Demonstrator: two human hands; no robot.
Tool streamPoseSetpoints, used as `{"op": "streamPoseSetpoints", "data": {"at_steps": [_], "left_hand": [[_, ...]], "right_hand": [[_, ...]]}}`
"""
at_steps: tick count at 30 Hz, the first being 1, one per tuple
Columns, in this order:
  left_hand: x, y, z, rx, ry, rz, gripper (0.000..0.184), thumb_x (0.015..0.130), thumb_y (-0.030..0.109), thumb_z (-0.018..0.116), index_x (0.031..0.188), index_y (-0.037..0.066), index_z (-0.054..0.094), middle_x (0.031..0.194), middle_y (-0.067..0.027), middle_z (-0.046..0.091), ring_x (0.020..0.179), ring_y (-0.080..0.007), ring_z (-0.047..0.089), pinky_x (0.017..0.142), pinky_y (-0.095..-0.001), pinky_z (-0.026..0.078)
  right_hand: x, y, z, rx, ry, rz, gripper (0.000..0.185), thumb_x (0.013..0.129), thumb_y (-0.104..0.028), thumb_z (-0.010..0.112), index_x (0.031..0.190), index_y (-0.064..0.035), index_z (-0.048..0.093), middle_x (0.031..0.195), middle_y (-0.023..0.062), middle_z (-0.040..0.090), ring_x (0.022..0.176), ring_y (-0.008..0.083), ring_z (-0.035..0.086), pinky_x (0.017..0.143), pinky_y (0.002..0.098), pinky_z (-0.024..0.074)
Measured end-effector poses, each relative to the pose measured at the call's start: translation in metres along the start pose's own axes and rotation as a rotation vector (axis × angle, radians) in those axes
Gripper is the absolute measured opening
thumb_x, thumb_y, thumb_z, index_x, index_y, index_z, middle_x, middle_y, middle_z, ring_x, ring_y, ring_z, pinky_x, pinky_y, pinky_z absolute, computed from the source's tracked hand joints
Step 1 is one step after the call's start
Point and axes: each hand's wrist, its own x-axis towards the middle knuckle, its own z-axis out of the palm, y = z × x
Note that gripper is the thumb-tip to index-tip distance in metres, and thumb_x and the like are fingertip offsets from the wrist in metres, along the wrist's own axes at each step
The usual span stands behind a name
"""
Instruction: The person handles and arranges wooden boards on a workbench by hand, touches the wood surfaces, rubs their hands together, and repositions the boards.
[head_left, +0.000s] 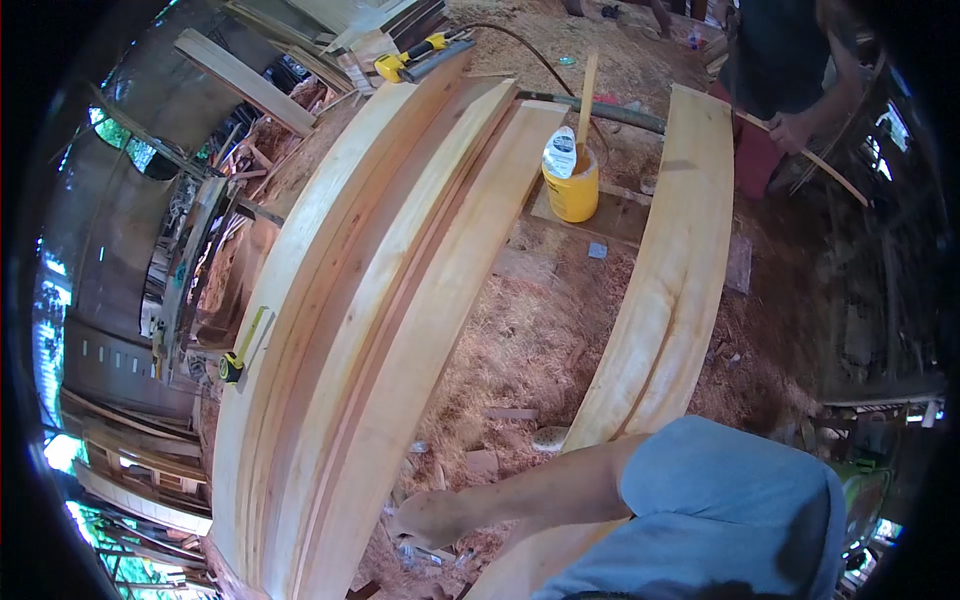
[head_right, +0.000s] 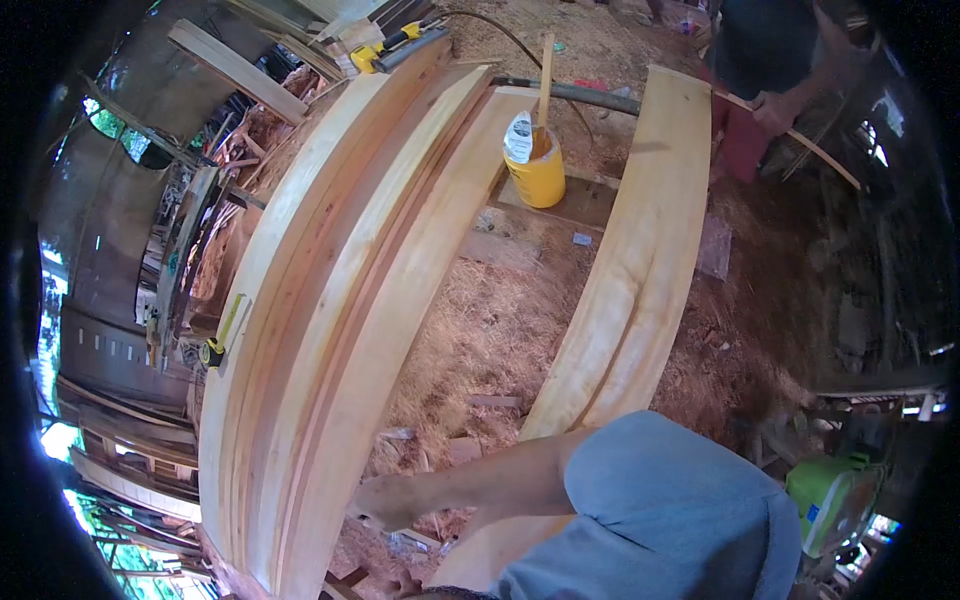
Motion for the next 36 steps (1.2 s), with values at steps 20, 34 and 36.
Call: {"op": "streamPoseSetpoints", "data": {"at_steps": [20, 34, 36], "left_hand": [[-0.016, 0.032, -0.002, -0.029, 0.243, 0.169, 0.050, 0.087, 0.042, 0.068, 0.086, -0.006, 0.057, 0.078, -0.0182, 0.065, 0.070, -0.0267, 0.061, 0.063, -0.0432, 0.048], [-0.099, 0.134, 0.037, -0.345, 0.347, 0.985, 0.016, 0.089, 0.015, 0.063, 0.084, -0.001, 0.062, 0.081, -0.0132, 0.063, 0.073, -0.0246, 0.059, 0.068, -0.0350, 0.049], [-0.130, 0.155, 0.048, -0.030, 0.447, 1.267, 0.015, 0.085, 0.017, 0.062, 0.087, 0.002, 0.064, 0.093, -0.0194, 0.062, 0.089, -0.0368, 0.060, 0.078, -0.0431, 0.050]], "right_hand": [[-0.003, 0.001, -0.001, -0.015, -0.027, 0.005, 0.020, 0.086, -0.020, 0.058, 0.079, -0.0016, 0.060, 0.078, 0.0222, 0.063, 0.077, 0.0416, 0.063, 0.069, 0.0509, 0.0498], [-0.267, -0.088, -0.103, -0.425, 0.978, 0.588, 0.019, 0.087, -0.006, 0.063, 0.104, 0.0025, 0.063, 0.101, 0.0161, 0.064, 0.093, 0.0228, 0.062, 0.082, 0.0337, 0.0508], [-0.310, -0.105, -0.111, -0.480, 1.009, 0.622, 0.026, 0.087, -0.006, 0.065, 0.111, 0.0030, 0.061, 0.107, 0.0141, 0.064, 0.099, 0.0214, 0.061, 0.089, 0.0333, 0.0488]]}}
